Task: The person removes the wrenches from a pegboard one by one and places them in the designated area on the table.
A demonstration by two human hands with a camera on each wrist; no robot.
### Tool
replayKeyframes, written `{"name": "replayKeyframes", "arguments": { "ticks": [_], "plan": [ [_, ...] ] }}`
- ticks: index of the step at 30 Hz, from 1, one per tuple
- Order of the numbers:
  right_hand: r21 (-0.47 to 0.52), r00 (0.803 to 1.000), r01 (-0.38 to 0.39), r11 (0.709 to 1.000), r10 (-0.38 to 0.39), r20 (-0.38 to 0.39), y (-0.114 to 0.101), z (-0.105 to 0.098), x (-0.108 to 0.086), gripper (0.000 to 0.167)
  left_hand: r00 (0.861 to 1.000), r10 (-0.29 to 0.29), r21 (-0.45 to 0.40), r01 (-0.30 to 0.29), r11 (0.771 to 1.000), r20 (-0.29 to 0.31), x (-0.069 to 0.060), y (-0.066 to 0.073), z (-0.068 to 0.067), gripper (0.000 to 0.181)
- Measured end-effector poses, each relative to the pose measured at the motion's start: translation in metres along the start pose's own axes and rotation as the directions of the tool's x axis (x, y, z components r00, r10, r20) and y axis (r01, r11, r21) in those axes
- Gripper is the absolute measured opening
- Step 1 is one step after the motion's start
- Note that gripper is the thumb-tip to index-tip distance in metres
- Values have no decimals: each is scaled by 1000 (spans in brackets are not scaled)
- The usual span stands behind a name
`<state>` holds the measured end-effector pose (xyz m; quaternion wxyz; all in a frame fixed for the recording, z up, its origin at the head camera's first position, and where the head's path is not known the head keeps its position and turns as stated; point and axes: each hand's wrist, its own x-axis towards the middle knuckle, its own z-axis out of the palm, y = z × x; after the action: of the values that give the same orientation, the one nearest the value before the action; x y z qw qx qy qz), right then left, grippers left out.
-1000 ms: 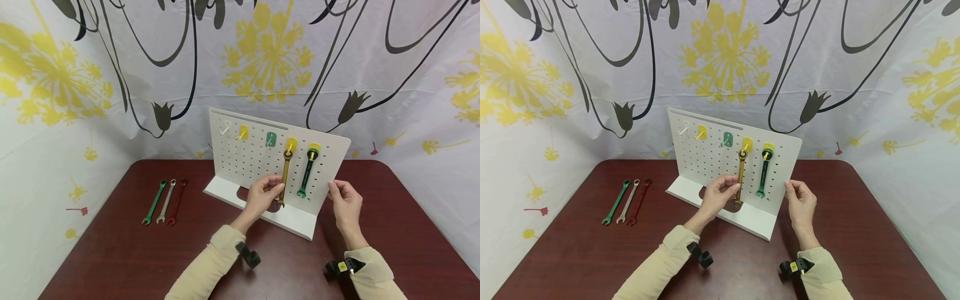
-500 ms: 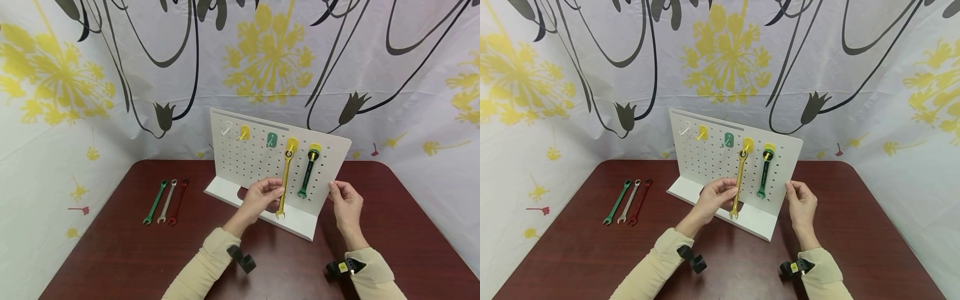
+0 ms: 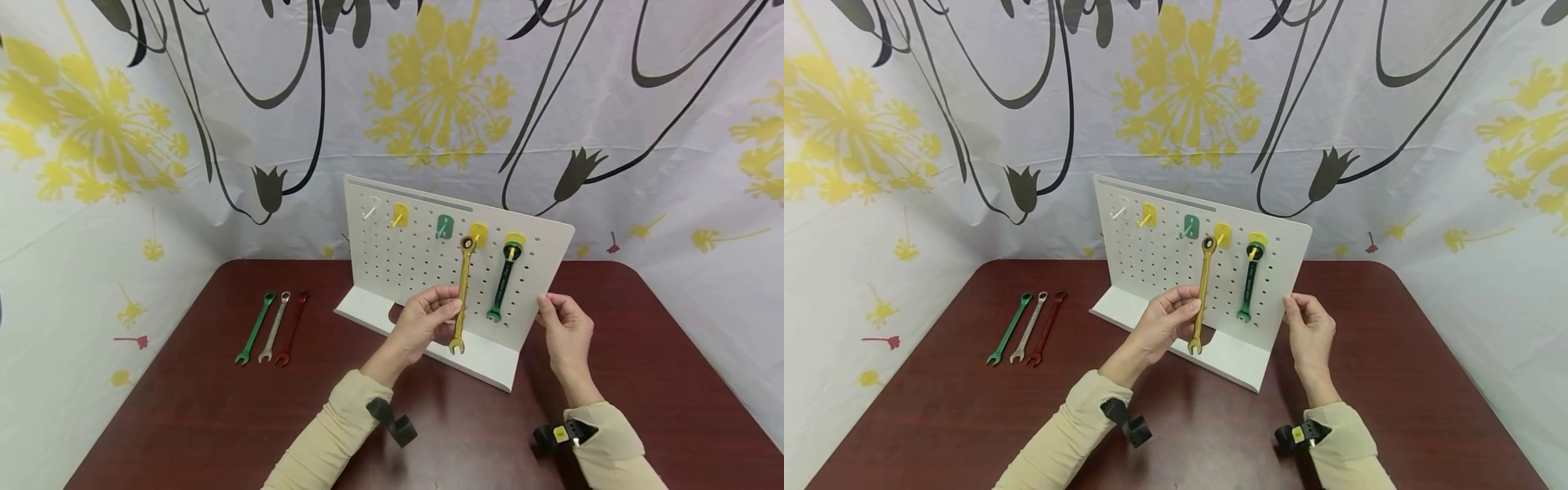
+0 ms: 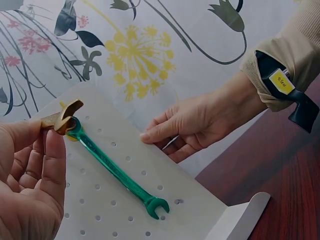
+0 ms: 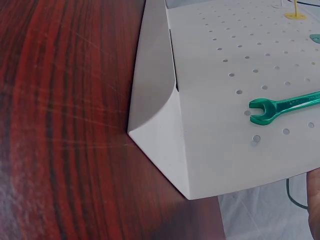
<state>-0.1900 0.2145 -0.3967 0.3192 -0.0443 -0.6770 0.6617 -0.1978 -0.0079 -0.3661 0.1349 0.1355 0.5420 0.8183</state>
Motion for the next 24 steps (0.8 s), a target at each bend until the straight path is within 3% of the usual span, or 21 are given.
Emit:
{"name": "replayKeyframes", "arguments": {
  "ticks": [10, 24],
  "plan": [
    [-1, 1000, -5, 1000, 5, -20, 20, -2, 6, 8, 1000, -10, -9, 10, 1000, 10, -6, 2, -4, 18],
    [-6, 1000, -15, 1000, 15, -7, 13, -3, 5, 6, 999, -10, 28, 10, 1000, -31, -20, -2, -37, 19]
  ]
}}
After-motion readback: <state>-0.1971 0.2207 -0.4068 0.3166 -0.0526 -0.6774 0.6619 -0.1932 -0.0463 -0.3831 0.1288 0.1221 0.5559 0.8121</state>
